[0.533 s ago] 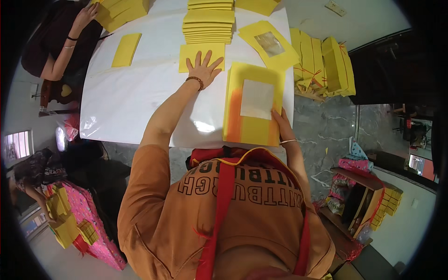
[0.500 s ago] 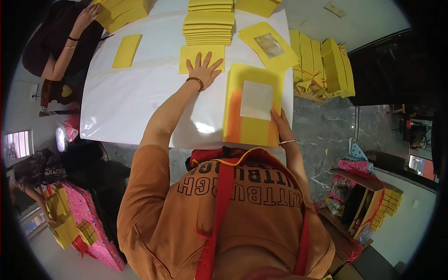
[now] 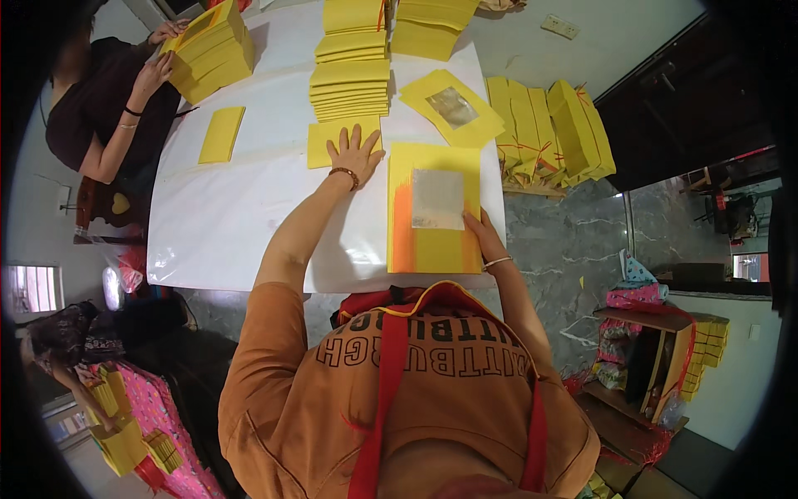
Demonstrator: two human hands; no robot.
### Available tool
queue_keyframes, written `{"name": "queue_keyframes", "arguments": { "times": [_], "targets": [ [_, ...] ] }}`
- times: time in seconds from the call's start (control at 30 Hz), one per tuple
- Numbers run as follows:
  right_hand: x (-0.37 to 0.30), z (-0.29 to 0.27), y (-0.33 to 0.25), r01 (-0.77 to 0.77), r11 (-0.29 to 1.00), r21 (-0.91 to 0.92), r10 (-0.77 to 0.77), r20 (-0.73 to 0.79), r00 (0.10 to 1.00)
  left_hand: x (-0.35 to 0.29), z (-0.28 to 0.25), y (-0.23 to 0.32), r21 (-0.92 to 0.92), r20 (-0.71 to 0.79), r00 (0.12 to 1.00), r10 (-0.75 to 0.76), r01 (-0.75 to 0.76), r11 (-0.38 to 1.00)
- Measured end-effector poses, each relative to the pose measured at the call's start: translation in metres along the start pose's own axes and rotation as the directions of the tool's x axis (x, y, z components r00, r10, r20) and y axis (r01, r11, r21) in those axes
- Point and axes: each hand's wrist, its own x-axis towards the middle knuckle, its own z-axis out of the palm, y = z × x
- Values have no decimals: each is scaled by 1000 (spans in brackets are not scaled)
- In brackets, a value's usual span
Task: Folding and stacking sheets of yellow joss paper with foil centers.
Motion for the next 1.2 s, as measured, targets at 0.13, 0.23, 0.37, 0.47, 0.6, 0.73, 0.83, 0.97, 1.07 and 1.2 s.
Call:
{"name": "queue_keyframes", "arguments": {
  "times": [0.13, 0.23, 0.37, 0.47, 0.6, 0.73, 0.83, 0.97, 1.07, 1.2],
  "targets": [
    [1, -3, 7, 11, 1000, 22, -11, 8, 1000, 0, 5, -11, -59, -144, 985, 96, -106, 993],
    [3, -5, 8, 13, 1000, 21, -14, 13, 1000, -14, -8, -8, -120, -220, 969, 113, -142, 983],
    [-7, -7, -7, -69, 996, 53, 70, -16, 997, -28, -8, -12, -274, -446, 885, 135, -279, 920],
    [-13, -11, -8, 115, 962, -247, -160, -173, 972, -57, -41, 2, -459, -559, 821, 115, -421, 782],
    [-13, -28, -3, 449, 764, -463, -494, 27, 869, -113, -65, 24, -565, -463, 857, 227, -482, 670],
    [-21, -9, -15, 422, 838, -345, -453, -9, 892, -152, -46, 39, -923, -179, 983, 44, -183, 338],
    [-10, 6, -1, 327, 943, -65, -332, -87, 939, -165, -23, 52, -992, 124, 992, 28, 123, 26],
    [-2, 11, 4, 150, 950, 272, -163, 24, 986, -175, 3, 76, -944, 169, 985, 16, 167, -285],
    [-3, 8, 5, 226, 948, 225, -248, 71, 966, -181, -8, 87, -938, 167, 986, -19, 153, -313],
    [-2, 9, -1, 179, 954, 239, -203, 80, 976, -183, 2, 84, -959, 134, 991, 0, 130, -252]
  ]
}}
